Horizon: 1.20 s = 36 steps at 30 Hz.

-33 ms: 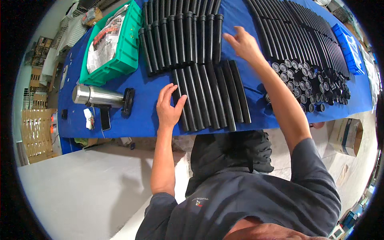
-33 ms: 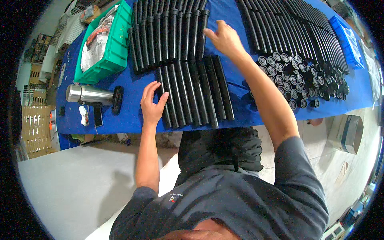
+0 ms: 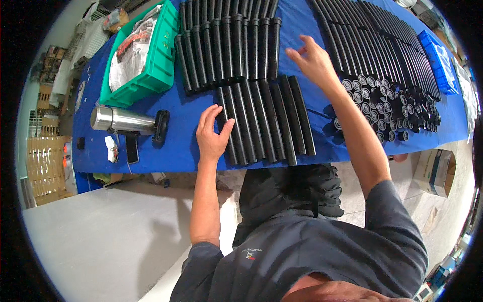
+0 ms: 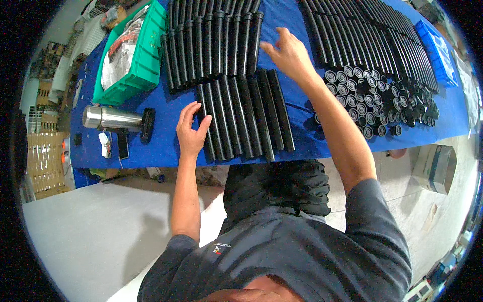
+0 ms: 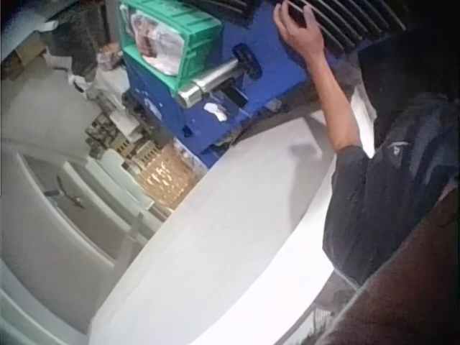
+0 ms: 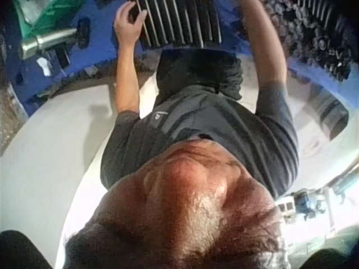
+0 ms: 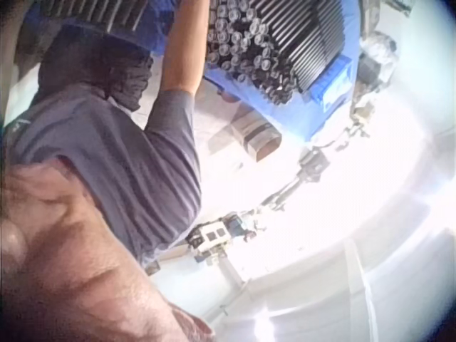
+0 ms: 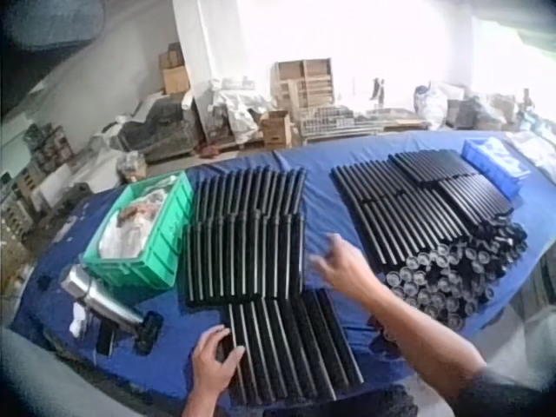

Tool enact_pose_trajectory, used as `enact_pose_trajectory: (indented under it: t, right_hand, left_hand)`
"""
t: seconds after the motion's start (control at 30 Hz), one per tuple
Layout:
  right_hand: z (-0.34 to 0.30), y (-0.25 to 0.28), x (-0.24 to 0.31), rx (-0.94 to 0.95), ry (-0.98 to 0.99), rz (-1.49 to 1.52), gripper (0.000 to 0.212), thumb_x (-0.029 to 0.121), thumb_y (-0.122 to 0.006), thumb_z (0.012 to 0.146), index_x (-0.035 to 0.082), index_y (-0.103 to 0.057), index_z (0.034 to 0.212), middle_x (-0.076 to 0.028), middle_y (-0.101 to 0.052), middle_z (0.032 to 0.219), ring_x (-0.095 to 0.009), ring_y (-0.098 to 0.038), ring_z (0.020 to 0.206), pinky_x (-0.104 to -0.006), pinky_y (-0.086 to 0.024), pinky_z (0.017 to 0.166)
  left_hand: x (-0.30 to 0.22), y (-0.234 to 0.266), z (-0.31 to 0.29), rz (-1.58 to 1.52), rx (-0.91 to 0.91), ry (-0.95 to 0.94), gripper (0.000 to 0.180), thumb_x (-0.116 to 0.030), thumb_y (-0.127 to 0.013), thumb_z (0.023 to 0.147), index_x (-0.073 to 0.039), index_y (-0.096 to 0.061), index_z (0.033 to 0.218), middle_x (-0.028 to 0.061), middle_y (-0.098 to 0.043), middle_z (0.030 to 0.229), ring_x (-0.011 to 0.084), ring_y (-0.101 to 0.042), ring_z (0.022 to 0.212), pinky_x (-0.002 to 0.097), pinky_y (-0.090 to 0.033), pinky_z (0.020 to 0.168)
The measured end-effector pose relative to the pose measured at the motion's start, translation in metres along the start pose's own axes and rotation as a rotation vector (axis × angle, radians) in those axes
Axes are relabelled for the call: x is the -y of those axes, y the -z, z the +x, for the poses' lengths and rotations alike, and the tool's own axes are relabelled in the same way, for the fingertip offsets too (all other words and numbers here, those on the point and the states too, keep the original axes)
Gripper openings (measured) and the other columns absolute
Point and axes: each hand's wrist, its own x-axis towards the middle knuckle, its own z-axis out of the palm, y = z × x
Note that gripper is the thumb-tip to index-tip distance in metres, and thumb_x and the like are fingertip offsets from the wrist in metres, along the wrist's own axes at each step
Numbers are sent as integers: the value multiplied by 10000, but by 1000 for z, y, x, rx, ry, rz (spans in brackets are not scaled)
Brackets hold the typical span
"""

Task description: The person attaches round plastic caps onto the ends of black pipes by hand and arranges the assembled pipes in rows on the table.

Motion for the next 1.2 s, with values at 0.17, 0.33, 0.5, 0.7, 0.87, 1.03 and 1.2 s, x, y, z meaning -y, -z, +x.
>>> enact_pose_trajectory:
  t: [0.17,0.33,0.5,0.7,0.87,1.03,1.2]
  right_hand:
    - [-113,43,30,233,-15,-207,706,386,-672,878,-104,-409,1314,-342,-581,1083,-486,-615,960,-501,-521,825]
    - [-141,33,32,322,-85,-193,739,377,-652,893,-116,-364,1362,-345,-581,1078,-484,-625,940,-499,-531,808]
    - [-141,18,39,450,-113,-256,759,366,-640,902,-159,-337,1359,-333,-601,1026,-478,-644,879,-490,-548,768]
    - [-149,14,51,428,-176,-259,782,374,-646,896,-182,-332,1346,-341,-604,1039,-472,-653,894,-485,-558,751]
    - [-146,30,54,496,-211,-297,797,388,-653,888,-155,-328,1372,-334,-599,1066,-468,-656,889,-486,-561,739]
    - [-171,65,59,522,80,-174,867,346,-777,762,15,-357,1445,-304,-417,1375,-448,-475,1241,-456,-474,974]
    - [-184,66,43,659,318,-115,869,213,-817,690,60,-400,1438,-277,-258,1525,-432,-269,1420,-450,-335,1142]
  left_hand:
    - [-2,-3,-2,-41,-116,79,434,-222,-769,817,5,-633,1161,126,-671,1033,165,-575,674,287,-452,570]
    - [-25,2,1,83,38,204,545,-296,-784,802,12,-613,1218,169,-662,1101,253,-621,793,357,-518,716]
    - [-27,-9,-3,173,49,56,524,-306,-765,808,27,-629,1189,241,-586,1279,388,-568,1183,431,-457,1002]
    - [-20,-1,-10,117,90,86,497,-293,-761,820,14,-638,1191,222,-593,1284,327,-609,1104,384,-490,892]
    - [-30,2,-6,200,140,37,561,-308,-768,816,-8,-605,1261,212,-563,1336,314,-610,1099,390,-498,875]
    - [-93,15,-15,126,420,-347,797,-427,-813,703,-113,-527,1377,186,-383,1505,406,-324,1403,522,-263,1147]
    - [-117,-12,-20,161,679,-474,872,-461,-807,679,-157,-481,1429,160,-376,1517,365,-295,1433,562,-217,1160]
